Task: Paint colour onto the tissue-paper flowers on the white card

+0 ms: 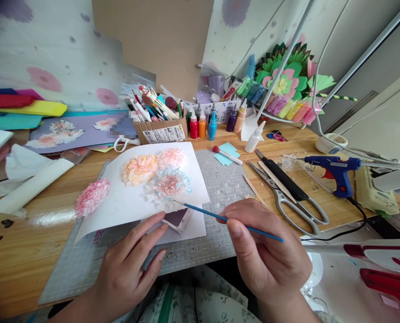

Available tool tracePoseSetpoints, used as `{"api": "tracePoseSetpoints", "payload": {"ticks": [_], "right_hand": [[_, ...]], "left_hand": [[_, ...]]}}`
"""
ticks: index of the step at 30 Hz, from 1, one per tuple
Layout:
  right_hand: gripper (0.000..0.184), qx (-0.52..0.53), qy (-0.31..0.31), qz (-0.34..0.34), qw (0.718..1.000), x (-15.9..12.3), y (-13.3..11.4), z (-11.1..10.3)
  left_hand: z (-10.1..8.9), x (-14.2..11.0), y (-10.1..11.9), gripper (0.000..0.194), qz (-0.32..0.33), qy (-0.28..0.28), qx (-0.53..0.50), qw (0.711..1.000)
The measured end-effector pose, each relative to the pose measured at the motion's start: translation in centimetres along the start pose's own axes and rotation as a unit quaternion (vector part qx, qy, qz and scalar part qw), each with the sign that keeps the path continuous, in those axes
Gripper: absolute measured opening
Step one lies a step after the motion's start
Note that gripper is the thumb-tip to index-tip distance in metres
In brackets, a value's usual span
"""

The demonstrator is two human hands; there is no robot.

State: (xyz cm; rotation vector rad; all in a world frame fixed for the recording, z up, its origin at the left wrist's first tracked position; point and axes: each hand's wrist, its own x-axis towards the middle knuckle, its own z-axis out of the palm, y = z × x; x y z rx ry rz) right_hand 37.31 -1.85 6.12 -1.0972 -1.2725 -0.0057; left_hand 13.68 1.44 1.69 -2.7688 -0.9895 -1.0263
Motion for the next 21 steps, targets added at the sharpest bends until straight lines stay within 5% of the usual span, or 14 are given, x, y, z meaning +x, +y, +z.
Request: {"api": "tracePoseSetpoints", "payload": {"ticks": [5,9,14,18,21], "right_hand": [[0.008,-0.027,-0.020,0.043,0.999,-0.3,0.5,-0.3],[0.010,0.009,0.028,0.034,0.999,-0.2,1.1,-0.5],[0.009,0.014,-0.023,0.049,0.998,-0.4,1.6,-0.6],[0.009,0.038,0.014,0.059,0.997,-0.3,1.6,-0.5],[0.013,0.055,-0.039,0.036,0.997,0.0,1.4,-0.5]], "left_hand": [[0.1,-0.1,0.0,0.035,0.000,0.000,0.006,1.000],[0.4,-0.6,-0.1,0.037,-0.007,0.001,-0.002,1.000],[0.4,-0.7,-0.2,0.040,-0.010,-0.009,-0.006,1.000],[0.0,-0.2,-0.1,0.038,0.005,-0.019,0.001,1.000],[0.0,-0.1,-0.1,0.037,0.005,-0.019,0.005,1.000]]}}
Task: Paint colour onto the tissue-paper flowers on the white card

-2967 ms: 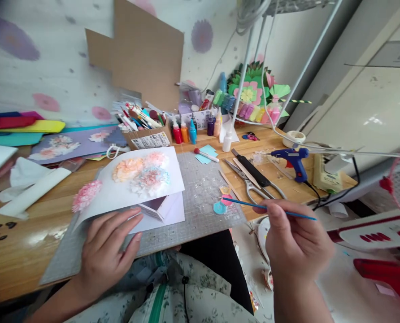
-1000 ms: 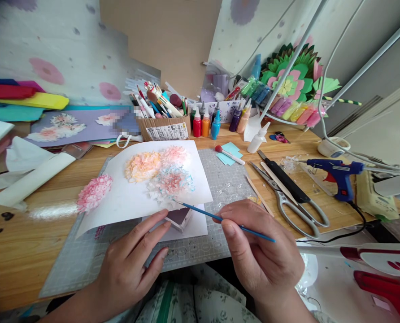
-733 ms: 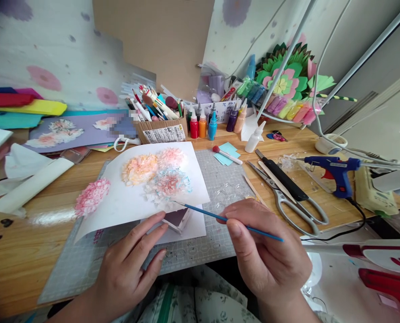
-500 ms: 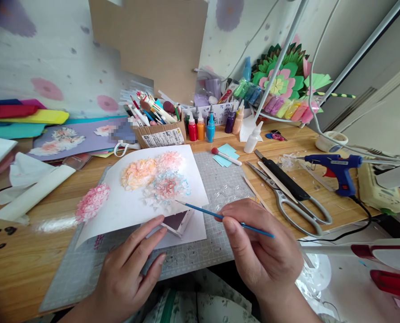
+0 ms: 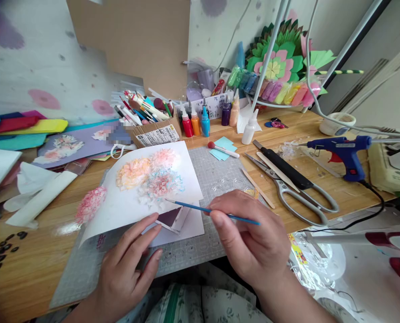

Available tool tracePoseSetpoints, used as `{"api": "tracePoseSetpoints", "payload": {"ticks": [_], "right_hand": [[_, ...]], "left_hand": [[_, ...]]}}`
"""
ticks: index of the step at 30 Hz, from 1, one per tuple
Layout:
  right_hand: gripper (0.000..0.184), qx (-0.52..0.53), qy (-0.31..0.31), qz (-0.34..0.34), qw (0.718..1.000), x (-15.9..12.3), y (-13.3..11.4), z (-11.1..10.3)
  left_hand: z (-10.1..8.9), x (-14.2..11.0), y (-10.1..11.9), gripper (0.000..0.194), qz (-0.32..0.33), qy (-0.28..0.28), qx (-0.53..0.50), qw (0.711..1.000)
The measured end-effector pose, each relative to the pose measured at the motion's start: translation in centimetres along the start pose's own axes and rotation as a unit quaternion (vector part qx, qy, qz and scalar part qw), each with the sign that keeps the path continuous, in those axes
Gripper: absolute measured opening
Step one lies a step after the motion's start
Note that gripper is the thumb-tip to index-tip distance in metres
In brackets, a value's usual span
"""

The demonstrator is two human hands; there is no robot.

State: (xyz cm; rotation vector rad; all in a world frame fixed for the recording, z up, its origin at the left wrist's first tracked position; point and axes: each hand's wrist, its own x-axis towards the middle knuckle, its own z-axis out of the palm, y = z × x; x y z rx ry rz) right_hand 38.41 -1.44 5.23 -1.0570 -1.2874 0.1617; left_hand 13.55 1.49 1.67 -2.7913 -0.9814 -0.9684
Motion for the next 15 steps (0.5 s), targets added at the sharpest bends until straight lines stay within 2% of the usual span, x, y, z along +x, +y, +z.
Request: {"api": "tracePoseSetpoints", "payload": {"ticks": [2,6,9,11,13,15], "right_hand": [[0.020,0.005,-0.029,-0.019,0.999,0.1,-0.1,-0.1],[0.021,0.029,0.018,-0.013,0.999,0.2,-0.1,-0.3],[0.019,0.020,-0.020,-0.026,0.999,0.1,0.1,-0.3],[0.018,0.004,-0.020,-0.027,0.999,0.0,0.3,-0.5],[0.017,0.006,0.038,-0.013,0.999,0.0,0.5,-1.1],[0.012,0.014,0.139,0.007,0.990,0.0,0.8,-2.3]], "left_hand": [[0.0,0.0,0.0,0.036,-0.004,0.000,0.000,1.000],[0.1,-0.1,0.0,0.036,-0.007,-0.004,0.003,1.000],[0.0,-0.1,0.0,0.034,-0.007,0.000,0.012,1.000],[0.0,-0.1,0.1,0.034,-0.007,0.003,0.018,1.000],[0.0,-0.1,0.1,0.034,-0.009,0.003,0.021,1.000],[0.0,-0.1,0.1,0.034,-0.008,0.002,0.021,1.000]]}}
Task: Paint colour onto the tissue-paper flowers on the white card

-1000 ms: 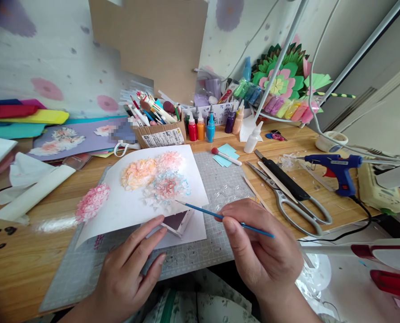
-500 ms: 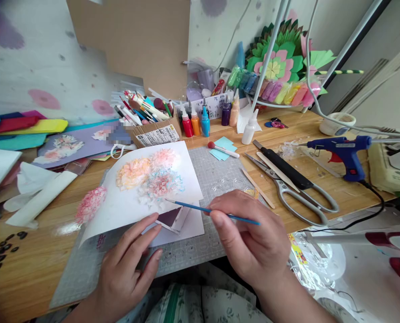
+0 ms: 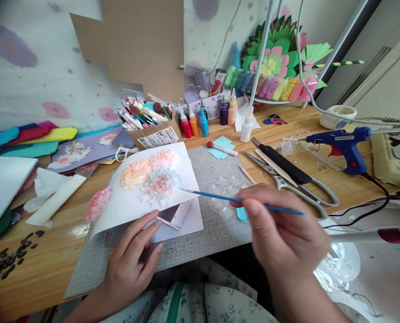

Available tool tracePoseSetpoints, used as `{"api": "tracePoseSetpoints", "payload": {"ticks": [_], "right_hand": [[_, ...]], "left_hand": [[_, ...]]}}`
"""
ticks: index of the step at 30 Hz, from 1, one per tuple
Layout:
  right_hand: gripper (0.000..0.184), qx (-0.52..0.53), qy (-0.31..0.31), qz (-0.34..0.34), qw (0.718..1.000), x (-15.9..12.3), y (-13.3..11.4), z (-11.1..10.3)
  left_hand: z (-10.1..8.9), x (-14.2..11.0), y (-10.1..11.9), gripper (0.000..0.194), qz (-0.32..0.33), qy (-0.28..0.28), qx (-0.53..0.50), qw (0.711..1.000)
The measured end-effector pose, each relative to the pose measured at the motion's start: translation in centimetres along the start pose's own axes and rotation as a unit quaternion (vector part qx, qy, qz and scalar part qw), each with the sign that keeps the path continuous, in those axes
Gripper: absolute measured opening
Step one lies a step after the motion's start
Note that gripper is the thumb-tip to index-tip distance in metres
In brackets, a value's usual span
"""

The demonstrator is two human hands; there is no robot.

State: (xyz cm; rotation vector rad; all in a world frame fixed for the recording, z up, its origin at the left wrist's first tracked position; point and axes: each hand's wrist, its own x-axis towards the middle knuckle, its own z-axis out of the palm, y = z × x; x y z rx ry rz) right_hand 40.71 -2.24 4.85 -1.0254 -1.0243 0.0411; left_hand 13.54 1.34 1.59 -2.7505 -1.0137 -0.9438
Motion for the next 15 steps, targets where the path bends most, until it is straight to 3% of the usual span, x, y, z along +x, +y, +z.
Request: {"api": "tracePoseSetpoints", "payload": {"ticks": [3,6,8,11,15], "right_hand": [[0.009,-0.058,0.082,0.067,0.993,0.5,0.7,-2.6],[0.009,-0.139,0.084,0.077,0.984,0.6,1.6,-5.6],[0.008,-0.166,0.066,0.031,0.983,0.4,2.2,-7.4],[0.007,-0.216,-0.010,0.034,0.976,-0.2,2.8,-9.2],[0.008,-0.254,-0.077,0.014,0.964,-0.5,3.0,-9.9]], "left_hand": [[0.1,0.0,-0.1,0.034,0.003,0.004,0.004,1.000],[0.3,0.0,-0.1,0.034,0.004,0.013,0.016,1.000],[0.4,0.1,-0.2,0.035,0.005,0.018,0.024,1.000],[0.5,0.3,-0.4,0.037,0.014,0.024,0.032,0.999],[0.6,0.5,-0.6,0.037,0.022,0.029,0.033,0.999]]}}
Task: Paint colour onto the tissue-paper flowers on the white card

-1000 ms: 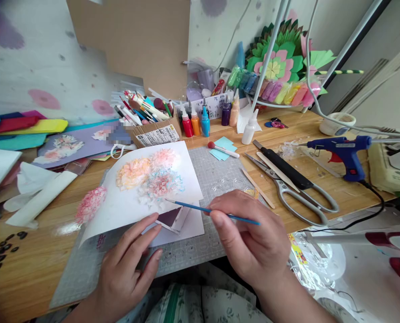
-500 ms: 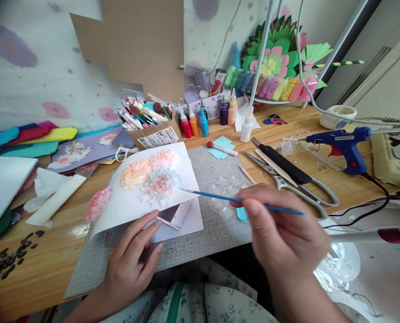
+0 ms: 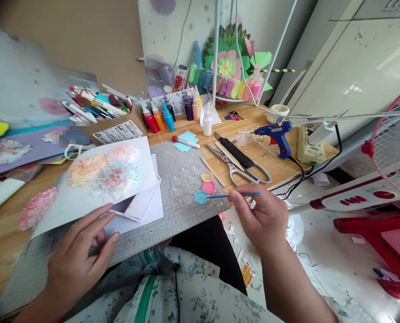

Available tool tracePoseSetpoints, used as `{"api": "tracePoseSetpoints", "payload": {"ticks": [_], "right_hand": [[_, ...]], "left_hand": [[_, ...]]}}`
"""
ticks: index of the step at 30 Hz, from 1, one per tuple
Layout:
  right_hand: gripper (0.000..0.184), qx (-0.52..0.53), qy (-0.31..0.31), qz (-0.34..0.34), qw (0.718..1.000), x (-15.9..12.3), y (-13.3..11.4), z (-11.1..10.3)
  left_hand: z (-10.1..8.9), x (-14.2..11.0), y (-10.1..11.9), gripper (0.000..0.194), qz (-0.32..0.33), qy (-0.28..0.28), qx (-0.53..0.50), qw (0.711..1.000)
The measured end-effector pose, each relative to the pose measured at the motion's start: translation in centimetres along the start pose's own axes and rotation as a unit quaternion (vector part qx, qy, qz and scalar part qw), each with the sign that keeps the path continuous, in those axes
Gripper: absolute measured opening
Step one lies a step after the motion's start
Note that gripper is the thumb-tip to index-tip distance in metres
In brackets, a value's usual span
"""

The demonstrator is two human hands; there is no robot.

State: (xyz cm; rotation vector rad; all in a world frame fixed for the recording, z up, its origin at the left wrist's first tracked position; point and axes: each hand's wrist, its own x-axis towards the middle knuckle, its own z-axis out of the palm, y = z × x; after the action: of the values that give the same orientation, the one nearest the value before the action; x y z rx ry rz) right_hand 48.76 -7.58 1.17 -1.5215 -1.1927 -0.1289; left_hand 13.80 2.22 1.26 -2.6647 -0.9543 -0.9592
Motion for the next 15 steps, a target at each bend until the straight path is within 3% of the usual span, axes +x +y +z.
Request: {"api": "tracePoseSetpoints", "payload": {"ticks": [6,11,15], "right_hand": [[0.009,0.005,-0.032,-0.022,0.999,0.2,-0.1,-0.6],[0.002,0.047,0.090,0.000,0.995,0.4,-0.7,-0.7],[0.003,0.127,0.181,0.003,0.975,0.4,-3.0,1.9]], "left_hand": [[0.0,-0.1,-0.1,0.043,0.009,0.001,0.005,1.000],[-0.1,-0.1,0.1,0.039,0.001,-0.004,0.002,1.000],[-0.4,-0.1,0.5,0.037,-0.018,-0.009,-0.005,1.000]]}}
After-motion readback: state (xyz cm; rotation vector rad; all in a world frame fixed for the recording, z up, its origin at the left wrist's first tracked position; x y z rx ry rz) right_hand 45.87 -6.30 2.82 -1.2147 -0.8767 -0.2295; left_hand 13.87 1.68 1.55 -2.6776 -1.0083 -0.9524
